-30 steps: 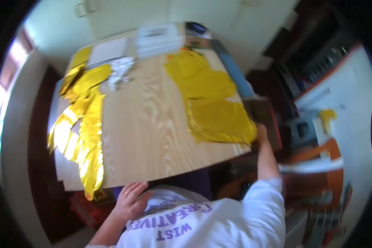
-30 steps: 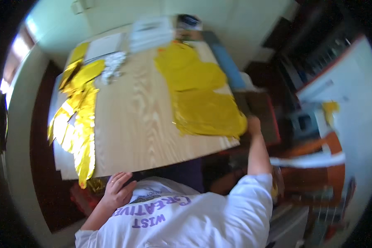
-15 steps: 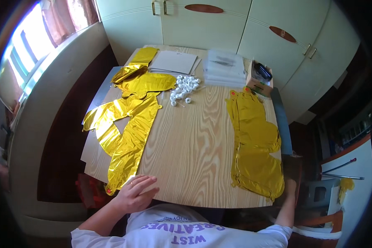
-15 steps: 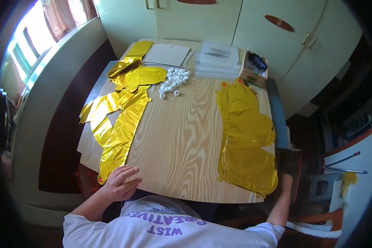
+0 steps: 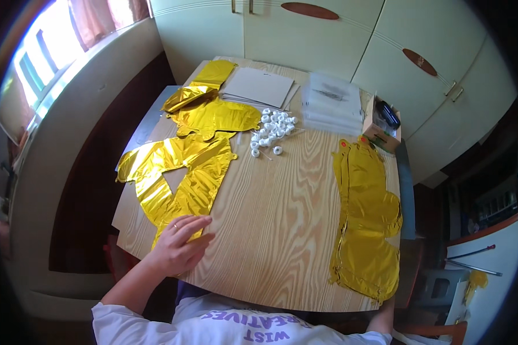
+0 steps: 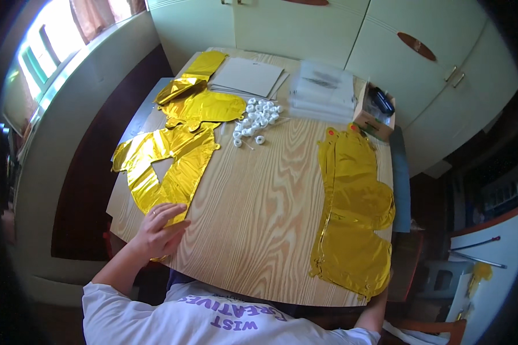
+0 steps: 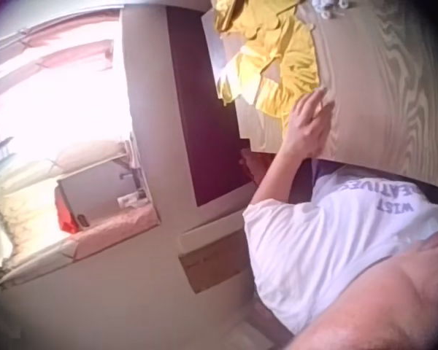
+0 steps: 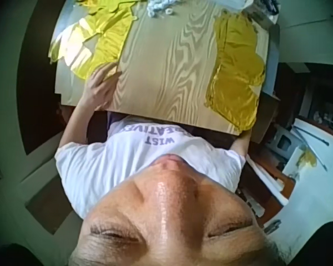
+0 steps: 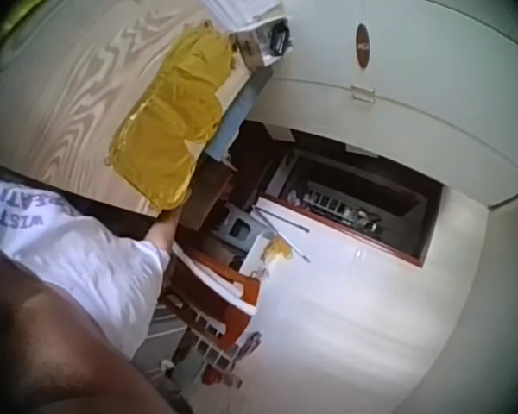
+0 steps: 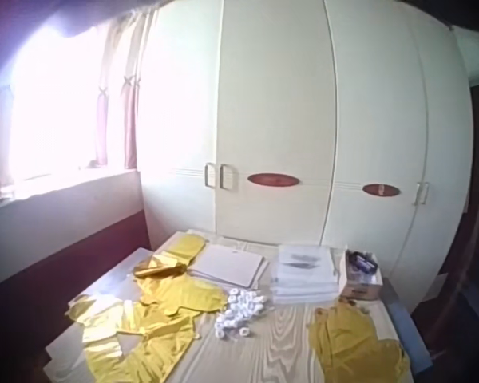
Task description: Folding a gold foil balloon and packaging it into a plastic sleeve with a cardboard insert.
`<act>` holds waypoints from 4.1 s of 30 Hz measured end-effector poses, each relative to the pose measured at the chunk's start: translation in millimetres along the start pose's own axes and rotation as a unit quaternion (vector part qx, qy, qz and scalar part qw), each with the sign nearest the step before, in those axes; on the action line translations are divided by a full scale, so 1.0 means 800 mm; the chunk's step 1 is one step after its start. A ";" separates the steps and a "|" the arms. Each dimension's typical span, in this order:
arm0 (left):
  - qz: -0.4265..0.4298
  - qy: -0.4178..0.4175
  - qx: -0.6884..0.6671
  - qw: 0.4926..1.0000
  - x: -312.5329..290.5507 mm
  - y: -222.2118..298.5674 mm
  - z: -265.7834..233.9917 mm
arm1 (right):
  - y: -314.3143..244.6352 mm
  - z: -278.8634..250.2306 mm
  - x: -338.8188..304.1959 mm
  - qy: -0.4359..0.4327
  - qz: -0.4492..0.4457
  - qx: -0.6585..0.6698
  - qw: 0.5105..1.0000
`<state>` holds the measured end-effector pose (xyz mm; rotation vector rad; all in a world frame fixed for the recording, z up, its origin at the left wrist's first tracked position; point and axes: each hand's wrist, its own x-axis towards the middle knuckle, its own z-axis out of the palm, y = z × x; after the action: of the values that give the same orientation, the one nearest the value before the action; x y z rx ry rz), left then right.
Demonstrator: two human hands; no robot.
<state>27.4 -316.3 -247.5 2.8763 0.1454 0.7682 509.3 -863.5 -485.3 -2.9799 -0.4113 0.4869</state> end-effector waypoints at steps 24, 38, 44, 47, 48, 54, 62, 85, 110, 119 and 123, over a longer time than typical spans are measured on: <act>-0.447 -0.094 0.072 0.886 0.135 -0.520 0.049 | -0.742 -0.209 -0.061 0.073 -0.616 0.168 0.766; -0.194 0.124 0.229 0.946 0.280 -0.586 0.088 | -0.932 -0.076 -0.021 0.129 -0.602 0.048 0.787; -0.348 0.079 0.079 0.931 0.242 -0.554 0.096 | -0.926 -0.090 -0.017 0.033 -0.581 0.025 0.813; -0.244 0.050 0.072 0.966 0.203 -0.515 0.089 | -0.903 -0.093 0.003 0.113 -0.601 0.149 0.777; -0.214 0.031 0.080 0.973 0.188 -0.502 0.083 | -0.892 -0.101 0.012 0.159 -0.608 0.180 0.757; -0.223 -0.054 -0.048 0.972 0.187 -0.341 0.061 | -0.753 -0.215 0.137 0.154 -0.392 0.169 0.891; -0.148 -0.054 -0.095 0.983 0.240 -0.237 0.092 | -0.801 -0.254 0.268 0.179 -0.178 0.062 0.966; -0.103 -0.094 -0.153 0.978 0.232 -0.221 0.111 | -0.866 -0.240 0.334 0.043 -0.179 -0.089 0.979; -0.089 -0.092 -0.145 0.981 0.220 -0.216 0.112 | -0.856 -0.261 0.264 0.051 -0.202 -0.095 0.973; -0.081 -0.086 -0.155 0.981 0.214 -0.215 0.115 | -0.850 -0.232 0.216 0.099 -0.275 -0.154 0.944; -0.083 -0.093 -0.146 0.981 0.211 -0.211 0.113 | -0.862 -0.217 0.205 0.105 -0.290 -0.166 0.937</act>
<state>209.9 -139.0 -272.7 2.5989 0.2270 0.4462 543.6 -164.6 -277.3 -2.9374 -1.4062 0.0346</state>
